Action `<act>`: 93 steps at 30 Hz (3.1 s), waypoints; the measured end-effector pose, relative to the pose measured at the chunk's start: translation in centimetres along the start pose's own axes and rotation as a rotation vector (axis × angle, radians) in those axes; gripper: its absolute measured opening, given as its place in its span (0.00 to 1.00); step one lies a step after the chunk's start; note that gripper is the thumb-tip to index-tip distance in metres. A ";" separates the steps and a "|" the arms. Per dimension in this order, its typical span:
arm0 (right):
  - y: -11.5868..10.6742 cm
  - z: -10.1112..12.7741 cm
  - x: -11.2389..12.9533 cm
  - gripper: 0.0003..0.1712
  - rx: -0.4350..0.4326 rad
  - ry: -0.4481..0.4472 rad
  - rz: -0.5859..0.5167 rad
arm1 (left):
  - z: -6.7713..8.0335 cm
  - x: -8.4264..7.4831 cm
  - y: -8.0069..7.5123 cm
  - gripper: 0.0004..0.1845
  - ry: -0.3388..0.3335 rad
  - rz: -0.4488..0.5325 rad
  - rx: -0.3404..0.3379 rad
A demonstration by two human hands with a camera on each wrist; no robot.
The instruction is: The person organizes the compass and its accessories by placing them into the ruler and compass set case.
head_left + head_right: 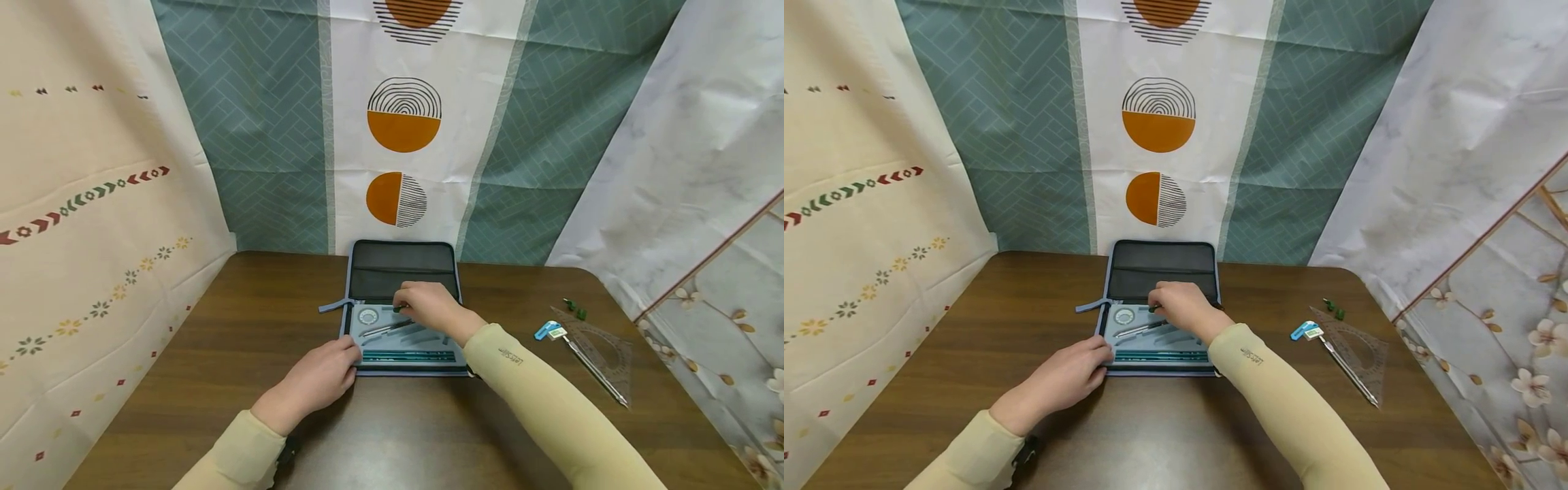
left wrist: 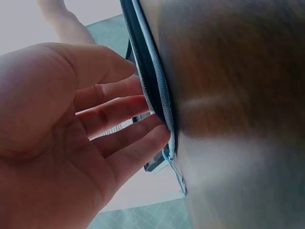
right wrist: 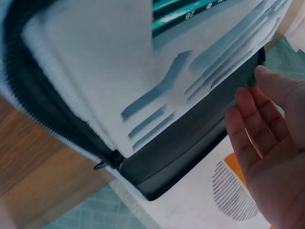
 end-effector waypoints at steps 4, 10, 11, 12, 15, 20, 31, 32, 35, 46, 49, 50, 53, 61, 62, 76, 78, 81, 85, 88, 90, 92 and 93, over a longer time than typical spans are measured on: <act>0.7 -0.5 0.0 0.10 0.006 -0.002 0.014 | 0.0 -0.1 -0.1 0.06 0.005 -0.009 -0.007; 1.4 -1.0 -0.3 0.10 0.020 0.017 0.009 | 0.0 -0.4 -0.4 0.05 0.009 -0.007 -0.014; 1.5 -1.0 -0.3 0.10 0.022 0.022 0.006 | 0.0 -0.4 -0.4 0.05 0.006 -0.006 -0.012; 1.6 -1.1 -0.4 0.10 0.024 0.027 0.003 | 0.0 -0.4 -0.4 0.06 0.004 -0.005 -0.009; 1.9 -1.4 -0.7 0.10 0.034 0.047 -0.012 | 0.0 -0.4 -0.4 0.06 0.000 0.000 -0.005; 2.3 -1.6 -1.0 0.09 0.054 0.078 -0.048 | 0.0 -0.3 -0.4 0.06 0.005 0.002 -0.010; 2.8 -2.1 -0.4 0.09 0.050 0.066 -0.080 | 0.1 -0.2 -0.2 0.05 0.023 -0.008 -0.026; 2.8 -2.1 -0.4 0.09 0.053 0.066 -0.081 | 0.1 -0.2 -0.2 0.05 0.026 -0.008 -0.026; 3.0 -2.2 -0.2 0.09 0.060 0.066 -0.070 | 0.0 -0.3 -0.2 0.05 0.029 -0.004 -0.024; 3.3 -2.4 0.0 0.05 0.042 0.047 -0.025 | 0.0 -0.2 -0.1 0.05 0.017 0.000 -0.019; 3.3 -2.5 0.0 0.04 0.042 0.048 -0.013 | 0.1 -0.2 -0.1 0.05 0.011 0.000 -0.017; 3.4 -2.5 0.0 0.03 0.041 0.047 -0.010 | 0.1 -0.1 0.0 0.05 0.008 -0.001 -0.016; 3.3 -2.5 0.1 0.02 0.041 0.045 -0.006 | 0.1 0.0 0.2 0.05 -0.001 -0.002 -0.011; 3.6 -2.4 0.0 0.04 0.056 0.038 0.016 | 0.1 -0.1 0.1 0.05 0.002 -0.003 -0.016; 3.6 -2.4 0.0 0.04 0.052 0.036 0.016 | 0.1 -0.1 0.1 0.05 0.002 -0.003 -0.016; 3.6 -2.3 0.1 0.04 0.033 0.023 0.018 | 0.1 -0.2 -0.1 0.05 0.000 0.001 -0.012; 3.5 -2.3 0.1 0.04 0.030 0.018 0.015 | 0.1 -0.1 -0.1 0.05 0.000 0.000 -0.011; 3.3 -2.2 0.2 0.05 0.019 0.003 0.008 | 0.1 -0.1 0.1 0.05 -0.007 -0.001 -0.008; 2.9 -2.0 0.3 0.07 0.014 -0.008 0.000 | 0.0 0.0 0.2 0.05 -0.014 -0.005 -0.006; 2.4 -1.7 0.0 0.10 0.018 0.006 -0.014 | 0.0 0.0 0.2 0.06 -0.019 -0.005 0.001; 2.1 -1.4 -0.3 0.12 0.027 0.023 -0.019 | 0.0 0.0 0.2 0.06 -0.026 0.000 0.005; 1.7 -1.1 -0.6 0.14 0.030 0.037 -0.028 | 0.0 0.0 0.2 0.06 -0.031 0.003 0.009; 1.6 -0.9 -0.8 0.15 0.035 0.045 -0.032 | 0.0 0.0 0.1 0.07 -0.032 0.005 0.009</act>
Point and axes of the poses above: each hand's wrist, its own z-axis away from the middle knuckle, its own y-axis out of the palm, x = y × z, the point moved 10 cm from there along -z, towards the middle knuckle, and after that the axes turned 8 degrees about -x, right-handed, at the moved point
